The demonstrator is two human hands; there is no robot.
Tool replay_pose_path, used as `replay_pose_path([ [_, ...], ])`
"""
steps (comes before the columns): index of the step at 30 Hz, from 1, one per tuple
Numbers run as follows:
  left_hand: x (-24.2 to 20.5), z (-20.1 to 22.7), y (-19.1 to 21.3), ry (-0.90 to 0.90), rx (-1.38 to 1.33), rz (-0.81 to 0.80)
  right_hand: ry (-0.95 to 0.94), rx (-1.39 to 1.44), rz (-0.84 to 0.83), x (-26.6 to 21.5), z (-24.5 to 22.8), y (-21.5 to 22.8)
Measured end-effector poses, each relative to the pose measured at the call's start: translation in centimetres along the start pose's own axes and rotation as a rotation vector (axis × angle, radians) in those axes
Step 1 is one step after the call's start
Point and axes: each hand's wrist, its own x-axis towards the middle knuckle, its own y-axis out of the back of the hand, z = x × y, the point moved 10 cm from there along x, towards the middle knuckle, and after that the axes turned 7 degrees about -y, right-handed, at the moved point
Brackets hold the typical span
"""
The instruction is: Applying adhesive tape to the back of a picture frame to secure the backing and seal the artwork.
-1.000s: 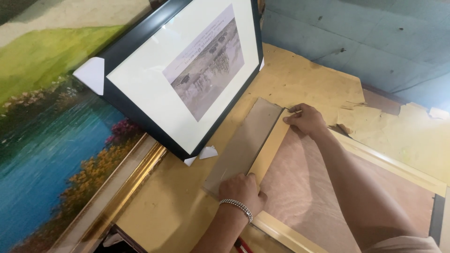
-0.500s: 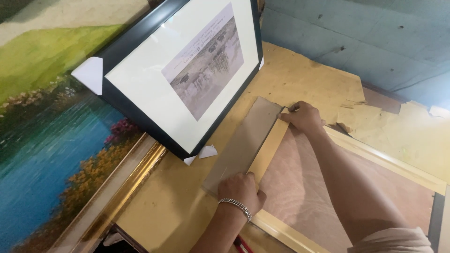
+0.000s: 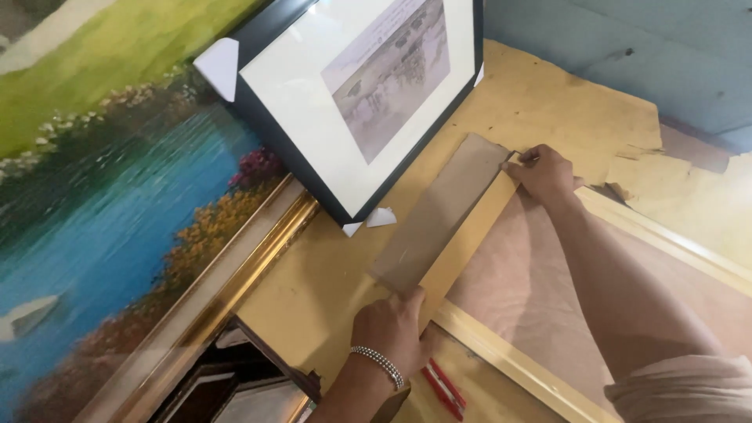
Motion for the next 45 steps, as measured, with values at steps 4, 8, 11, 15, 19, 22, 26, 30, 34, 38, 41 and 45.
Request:
replay_pose_path([
  [4, -0.7, -1.1, -1.8, -0.027, 0.048, 0.027, 0.056, 0.053, 0.014, 0.3, 0.1, -0.6],
  [8, -0.2, -0.9, -3.0, -0.059, 0.093, 0.026, 0.038, 0.000, 0.026, -0.3, 0.1, -0.3],
  [11, 0.3, -1.0, -3.6, -0.038, 0.155, -0.030, 0.016, 0.000, 0.013, 0.1, 0.4, -0.5],
  [15, 0.6, -1.1, -4.1, 0.006, 0.153, -0.143, 0.006, -0.017, 0.006, -0.7, 0.0, -0.2],
  [19, 0.9, -0.9, -3.9, 0.024, 0.167, -0.178, 0.014, -0.018, 0.014, -0.7, -0.1, -0.1],
  [22, 1.0, -0.6, -3.8, 0.012, 0.164, -0.195, 0.002, -0.025, 0.012, -0.9, -0.1, 0.0],
  [26, 1.1, -0.7, -4.3, 0.022, 0.208, -0.244, -0.001, -0.025, 0.014, -0.8, 0.0, -0.1],
  [30, 1.1, -0.5, -4.0, 0.032, 0.218, -0.273, -0.003, -0.017, 0.014, -0.9, -0.1, 0.0],
  [34, 1.3, -0.7, -4.2, 0.033, 0.209, -0.256, -0.012, -0.027, 0.015, -1.1, -0.1, -0.1],
  [38, 1.3, -0.8, -3.9, 0.034, 0.172, -0.233, -0.014, -0.041, 0.049, -3.6, -1.4, 0.6],
  [41, 1.0, -0.3, -3.1, 0.032, 0.157, -0.234, 0.029, -0.086, 0.108, -5.4, -1.5, 0.5],
  [45, 1.3, -0.6, -3.4, 0.042, 0.130, -0.213, 0.140, -0.056, 0.156, -10.1, -2.0, 0.4],
])
